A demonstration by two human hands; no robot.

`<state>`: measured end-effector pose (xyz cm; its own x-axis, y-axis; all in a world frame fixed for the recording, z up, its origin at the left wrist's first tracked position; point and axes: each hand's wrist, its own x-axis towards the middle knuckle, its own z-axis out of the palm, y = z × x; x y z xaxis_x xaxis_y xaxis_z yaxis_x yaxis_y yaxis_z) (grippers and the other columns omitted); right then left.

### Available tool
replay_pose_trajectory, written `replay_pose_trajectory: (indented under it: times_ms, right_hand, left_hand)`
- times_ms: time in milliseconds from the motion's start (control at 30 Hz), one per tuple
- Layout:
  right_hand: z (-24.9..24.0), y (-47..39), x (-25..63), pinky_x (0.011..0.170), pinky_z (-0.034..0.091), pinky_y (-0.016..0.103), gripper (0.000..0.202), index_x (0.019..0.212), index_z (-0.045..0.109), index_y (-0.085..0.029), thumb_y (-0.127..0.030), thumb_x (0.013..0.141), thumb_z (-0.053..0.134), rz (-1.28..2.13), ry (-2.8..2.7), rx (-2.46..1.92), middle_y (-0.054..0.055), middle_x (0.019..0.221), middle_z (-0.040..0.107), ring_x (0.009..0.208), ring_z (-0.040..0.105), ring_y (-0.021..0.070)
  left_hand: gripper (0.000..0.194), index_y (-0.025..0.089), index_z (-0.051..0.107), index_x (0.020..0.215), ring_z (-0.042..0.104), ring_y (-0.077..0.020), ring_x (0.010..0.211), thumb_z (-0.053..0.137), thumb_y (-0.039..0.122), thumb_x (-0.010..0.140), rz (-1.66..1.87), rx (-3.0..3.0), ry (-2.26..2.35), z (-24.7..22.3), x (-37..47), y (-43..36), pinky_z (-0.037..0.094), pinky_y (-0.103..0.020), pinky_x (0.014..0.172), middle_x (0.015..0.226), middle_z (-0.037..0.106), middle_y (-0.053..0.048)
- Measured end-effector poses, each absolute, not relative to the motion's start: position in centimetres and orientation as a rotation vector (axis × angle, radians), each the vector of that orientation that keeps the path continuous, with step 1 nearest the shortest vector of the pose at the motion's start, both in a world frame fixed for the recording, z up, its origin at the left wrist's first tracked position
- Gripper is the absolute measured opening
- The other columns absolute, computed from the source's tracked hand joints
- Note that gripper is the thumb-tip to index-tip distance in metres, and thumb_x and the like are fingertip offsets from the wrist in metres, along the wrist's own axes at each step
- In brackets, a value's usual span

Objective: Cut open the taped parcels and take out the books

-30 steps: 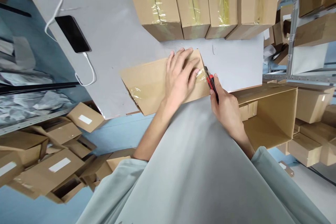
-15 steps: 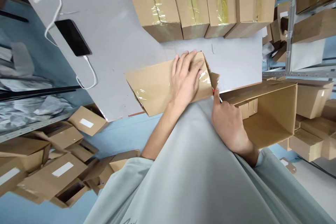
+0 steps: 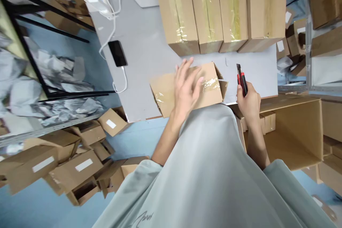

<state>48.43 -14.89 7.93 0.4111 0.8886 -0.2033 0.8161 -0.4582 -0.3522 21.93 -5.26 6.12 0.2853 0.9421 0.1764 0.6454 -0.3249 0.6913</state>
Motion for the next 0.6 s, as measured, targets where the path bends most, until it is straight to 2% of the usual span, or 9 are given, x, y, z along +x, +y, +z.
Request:
replay_pose_trajectory:
  times_ms: [100, 200, 267, 400, 533, 600]
  right_hand:
    - [-1.0, -12.8, 51.9, 0.093, 0.058, 0.042, 0.052, 0.145, 0.070, -0.011, -0.044, 0.115, 0.042, 0.661, -1.311, -2.518, 0.022, 0.114, 0.082, 0.099, 0.077, 0.0346]
    - [-7.9, -12.1, 54.1, 0.105, 0.055, 0.048, 0.058, 0.157, 0.061, -0.001, -0.027, 0.109, 0.041, 0.681, -1.175, -2.644, 0.034, 0.141, 0.071, 0.117, 0.072, 0.0358]
    - [-10.8, -12.4, 55.0, 0.109, 0.052, 0.052, 0.063, 0.162, 0.055, 0.005, -0.022, 0.106, 0.044, 0.684, -1.142, -2.669, 0.039, 0.145, 0.064, 0.123, 0.068, 0.0379]
    - [-13.3, -13.3, 55.8, 0.118, 0.044, 0.066, 0.070, 0.163, 0.052, 0.009, -0.019, 0.099, 0.048, 0.662, -1.129, -2.672, 0.045, 0.147, 0.058, 0.138, 0.059, 0.0478]
    - [-13.0, -11.7, 54.4, 0.128, 0.035, 0.072, 0.075, 0.162, 0.051, 0.009, -0.026, 0.096, 0.052, 0.644, -1.149, -2.563, 0.049, 0.162, 0.047, 0.156, 0.045, 0.0529]
    - [-12.5, -10.1, 52.2, 0.126, 0.042, 0.069, 0.070, 0.156, 0.057, 0.004, -0.035, 0.100, 0.051, 0.839, -1.185, -2.350, 0.045, 0.158, 0.055, 0.152, 0.053, 0.0490]
  left_hand:
    - [0.053, 0.032, 0.062, 0.164, 0.036, -0.0360, 0.178, 0.052, 0.059, 0.120, 0.904, 1.973, 1.733, 5.9, 17.7, -7.2, 0.027, -0.069, 0.145, 0.181, 0.050, -0.016]
    - [0.072, 0.023, 0.056, 0.168, 0.040, -0.0413, 0.175, 0.064, 0.068, 0.112, 0.915, 1.832, 2.042, 4.3, 13.5, -8.9, 0.035, -0.068, 0.141, 0.180, 0.047, -0.026]
    - [0.080, 0.020, 0.055, 0.167, 0.051, -0.0419, 0.167, 0.070, 0.071, 0.108, 0.882, 1.703, 2.154, 3.2, 11.6, -9.4, 0.044, -0.064, 0.137, 0.173, 0.055, -0.028]
    - [0.066, 0.021, 0.066, 0.152, 0.072, -0.0352, 0.135, 0.073, 0.068, 0.106, 0.837, 1.517, 2.185, 2.5, 9.3, -9.2, 0.060, -0.051, 0.117, 0.147, 0.073, -0.021]
    - [0.054, 0.017, 0.075, 0.140, 0.075, -0.0297, 0.110, 0.072, 0.060, 0.106, 0.825, 1.428, 2.223, 2.4, 6.8, -8.0, 0.062, -0.044, 0.103, 0.130, 0.078, -0.017]
    - [0.053, 0.016, 0.076, 0.139, 0.074, -0.0272, 0.103, 0.073, 0.056, 0.105, 0.827, 1.394, 2.228, 2.2, 5.1, -7.4, 0.061, -0.042, 0.100, 0.128, 0.078, -0.016]
